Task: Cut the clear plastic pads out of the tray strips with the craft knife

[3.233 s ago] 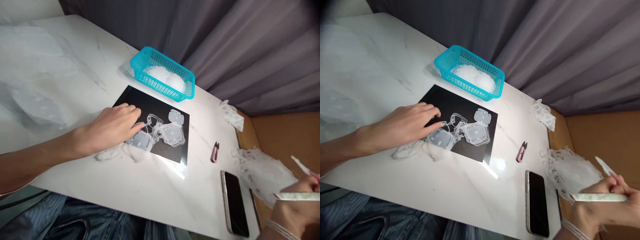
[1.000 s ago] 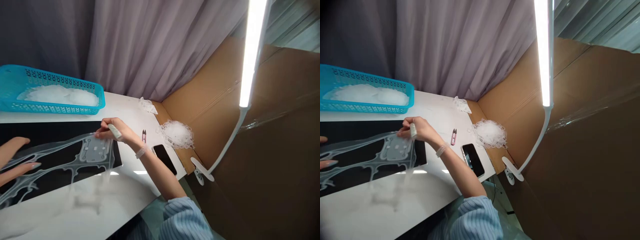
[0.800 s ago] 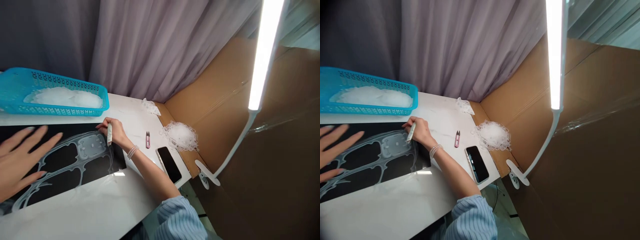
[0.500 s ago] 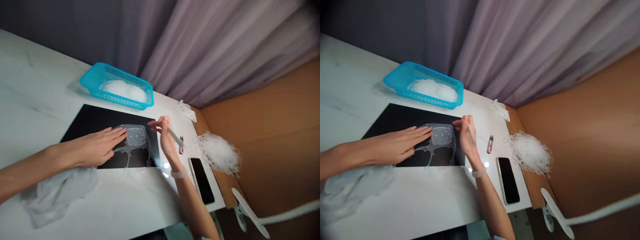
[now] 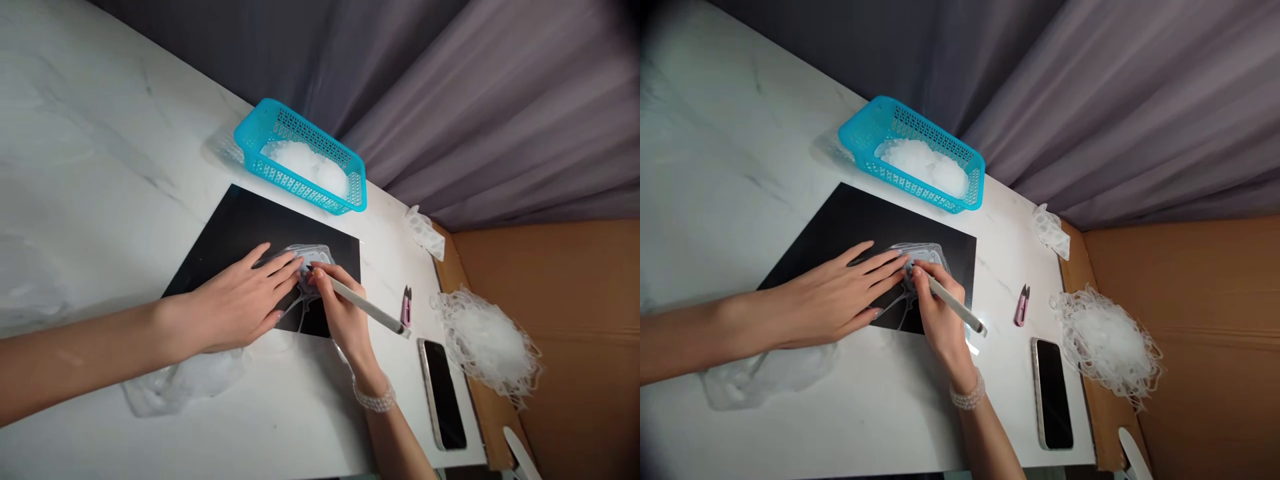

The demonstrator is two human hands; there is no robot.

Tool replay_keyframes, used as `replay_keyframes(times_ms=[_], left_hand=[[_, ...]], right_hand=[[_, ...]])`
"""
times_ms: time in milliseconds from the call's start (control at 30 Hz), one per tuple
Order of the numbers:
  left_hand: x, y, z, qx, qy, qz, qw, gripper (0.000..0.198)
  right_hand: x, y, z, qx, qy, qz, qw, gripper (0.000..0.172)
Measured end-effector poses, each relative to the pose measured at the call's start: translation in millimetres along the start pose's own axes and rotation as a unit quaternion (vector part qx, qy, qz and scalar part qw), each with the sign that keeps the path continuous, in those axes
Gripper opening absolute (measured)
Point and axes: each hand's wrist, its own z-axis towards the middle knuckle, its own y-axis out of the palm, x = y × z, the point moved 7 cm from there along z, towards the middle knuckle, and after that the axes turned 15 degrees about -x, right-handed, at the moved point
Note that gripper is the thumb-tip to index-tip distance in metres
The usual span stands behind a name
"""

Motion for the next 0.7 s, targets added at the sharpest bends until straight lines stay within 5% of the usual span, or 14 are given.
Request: replay_keyframes(times_ms=[700], left_hand=[[-3.1,2.3,-0.1,-0.008,0.021,0.023,0.999,0.051]], right_hand=[[-19.6,11.4,2.3,0.000,-0.064,-0.171,0.983,0.022]])
